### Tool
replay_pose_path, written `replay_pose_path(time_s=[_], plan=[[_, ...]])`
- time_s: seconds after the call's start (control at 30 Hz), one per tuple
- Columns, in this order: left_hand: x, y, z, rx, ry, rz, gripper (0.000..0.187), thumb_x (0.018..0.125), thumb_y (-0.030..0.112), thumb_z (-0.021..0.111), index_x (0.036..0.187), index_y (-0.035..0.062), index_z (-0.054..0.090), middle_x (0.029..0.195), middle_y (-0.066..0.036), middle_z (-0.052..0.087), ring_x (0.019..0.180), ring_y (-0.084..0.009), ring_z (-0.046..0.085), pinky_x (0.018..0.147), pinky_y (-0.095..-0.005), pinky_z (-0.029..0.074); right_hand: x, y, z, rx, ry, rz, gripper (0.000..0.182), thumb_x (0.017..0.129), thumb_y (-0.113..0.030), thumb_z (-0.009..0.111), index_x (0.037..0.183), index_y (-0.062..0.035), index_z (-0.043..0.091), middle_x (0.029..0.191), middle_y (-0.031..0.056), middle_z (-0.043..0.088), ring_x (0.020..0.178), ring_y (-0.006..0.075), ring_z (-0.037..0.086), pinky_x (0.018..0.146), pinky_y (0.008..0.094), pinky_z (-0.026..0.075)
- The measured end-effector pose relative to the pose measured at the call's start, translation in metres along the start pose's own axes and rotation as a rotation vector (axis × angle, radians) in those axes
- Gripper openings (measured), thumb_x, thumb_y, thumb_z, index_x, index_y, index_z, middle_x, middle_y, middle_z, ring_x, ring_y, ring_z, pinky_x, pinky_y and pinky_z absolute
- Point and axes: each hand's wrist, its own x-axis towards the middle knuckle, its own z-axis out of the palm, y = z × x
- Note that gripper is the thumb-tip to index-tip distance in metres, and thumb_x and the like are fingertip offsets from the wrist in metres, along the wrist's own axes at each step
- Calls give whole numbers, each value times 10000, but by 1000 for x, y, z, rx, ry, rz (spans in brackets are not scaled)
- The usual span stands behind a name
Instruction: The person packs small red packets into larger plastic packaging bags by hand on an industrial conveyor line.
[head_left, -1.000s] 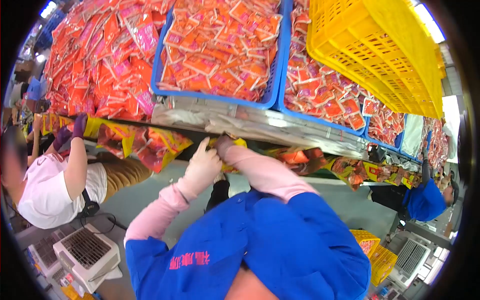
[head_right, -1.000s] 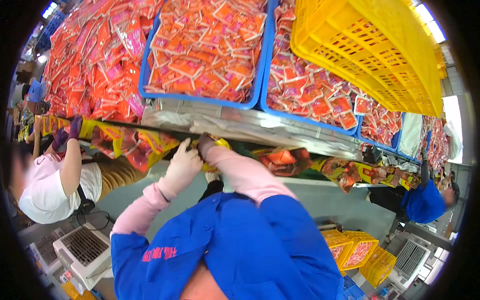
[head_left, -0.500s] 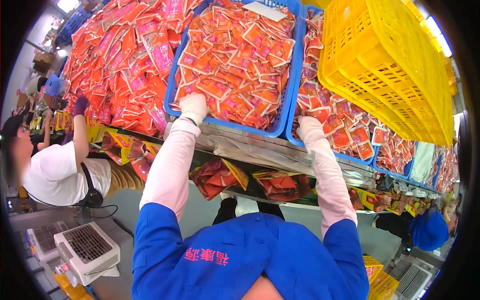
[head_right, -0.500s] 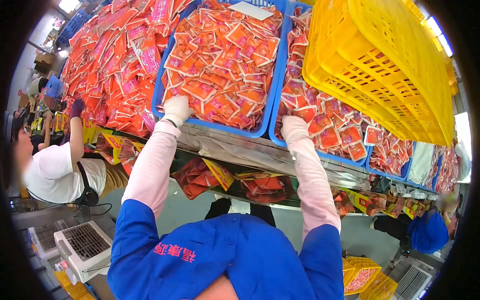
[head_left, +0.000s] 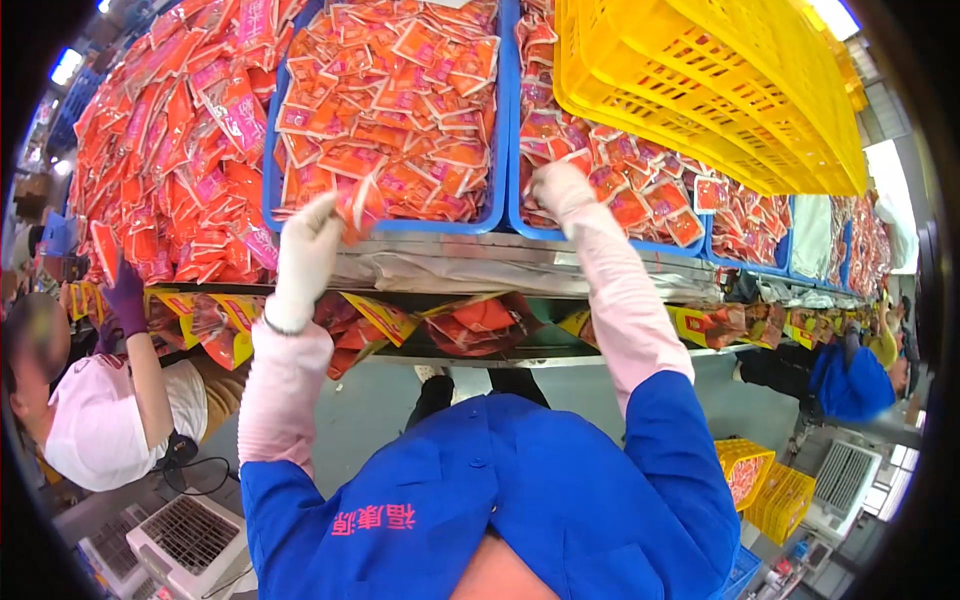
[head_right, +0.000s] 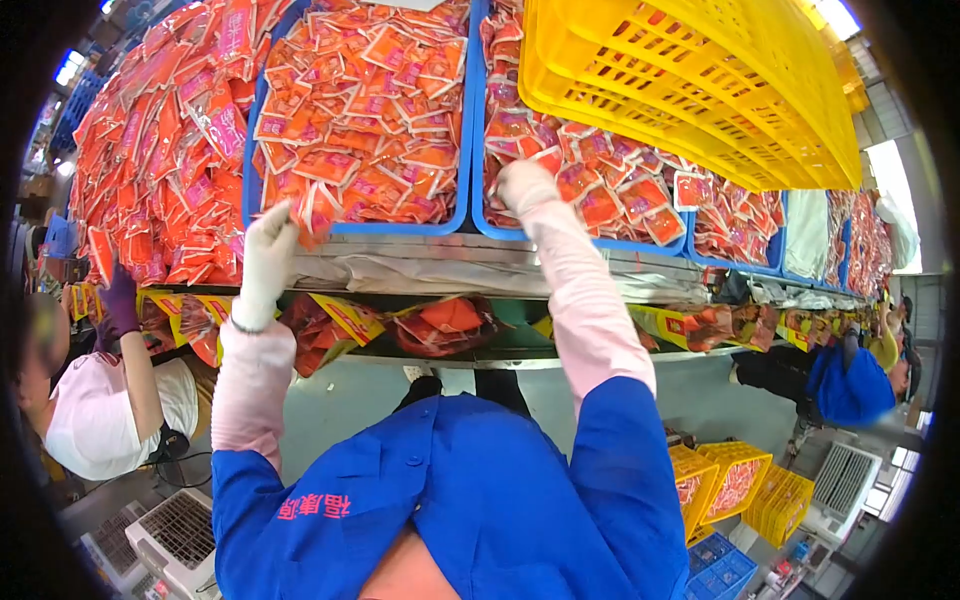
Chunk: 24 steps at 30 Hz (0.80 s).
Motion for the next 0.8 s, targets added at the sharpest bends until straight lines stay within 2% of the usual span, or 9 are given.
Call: replay_pose_path(time_s=[0.07,0.13,0.17,0.27,0.4,0.53,0.6,0.67,0.8], plan=[[-41,31,25,-234,-146,-43,372,854,-142,448,1120,-35,684,936,-49,692,849,-100,629,791,-245,503,-17,25,-15,233,236,8,287,832,-271,651,1041,-102,753,1039,187,721,1004,381,685,910,445,541],[-80,26,52,-224,-309,47,411,777,-185,487,1072,4,703,1023,-95,727,930,-174,676,826,-290,543,-80,-15,-66,804,181,173,243,910,-216,647,1059,-29,688,973,133,751,752,191,703,720,341,551],[-91,19,63,-19,-334,326,432,764,-171,509,1077,41,717,1063,-116,730,945,-262,701,834,-339,562,-103,-22,-73,1023,143,33,189,945,-199,637,1047,-45,674,940,75,735,689,83,633,643,258,507],[-123,-33,100,573,-416,446,189,773,108,716,958,72,720,933,-75,697,983,-284,662,944,-384,525,-150,-74,-62,1278,-36,-61,198,921,-153,611,1061,-47,702,925,51,722,735,98,644,694,269,517],[-134,-36,75,787,-433,375,247,719,247,766,888,80,701,871,-71,663,967,-269,640,1041,-432,455,-169,-137,-9,1059,-230,-249,305,878,-142,601,1130,-15,717,840,81,713,796,131,658,756,296,530],[-143,-41,36,965,-506,501,267,715,250,738,923,91,682,917,-51,667,980,-233,645,1077,-470,419,-163,-176,28,360,-303,-338,298,852,-285,622,981,-40,733,874,199,716,844,380,687,778,431,540],[-150,-54,35,944,-442,587,120,733,185,662,828,111,656,806,-27,625,909,-205,639,1076,-458,432,-155,-193,60,56,-233,-496,220,837,-237,616,877,-62,742,845,203,715,842,385,692,746,451,551],[-148,-44,40,822,-333,667,40,733,137,612,768,120,621,727,-18,571,836,-188,629,1075,-463,455,-139,-228,61,-133,-641,-556,162,807,-199,644,802,-84,758,850,173,730,817,356,715,744,460,564],[-152,-45,34,855,-360,636,30,738,139,614,763,122,611,745,-19,571,829,-187,624,1089,-483,443,-98,-253,136,-195,-807,-443,207,886,-239,621,935,-119,783,964,144,753,895,304,736,774,420,572]])
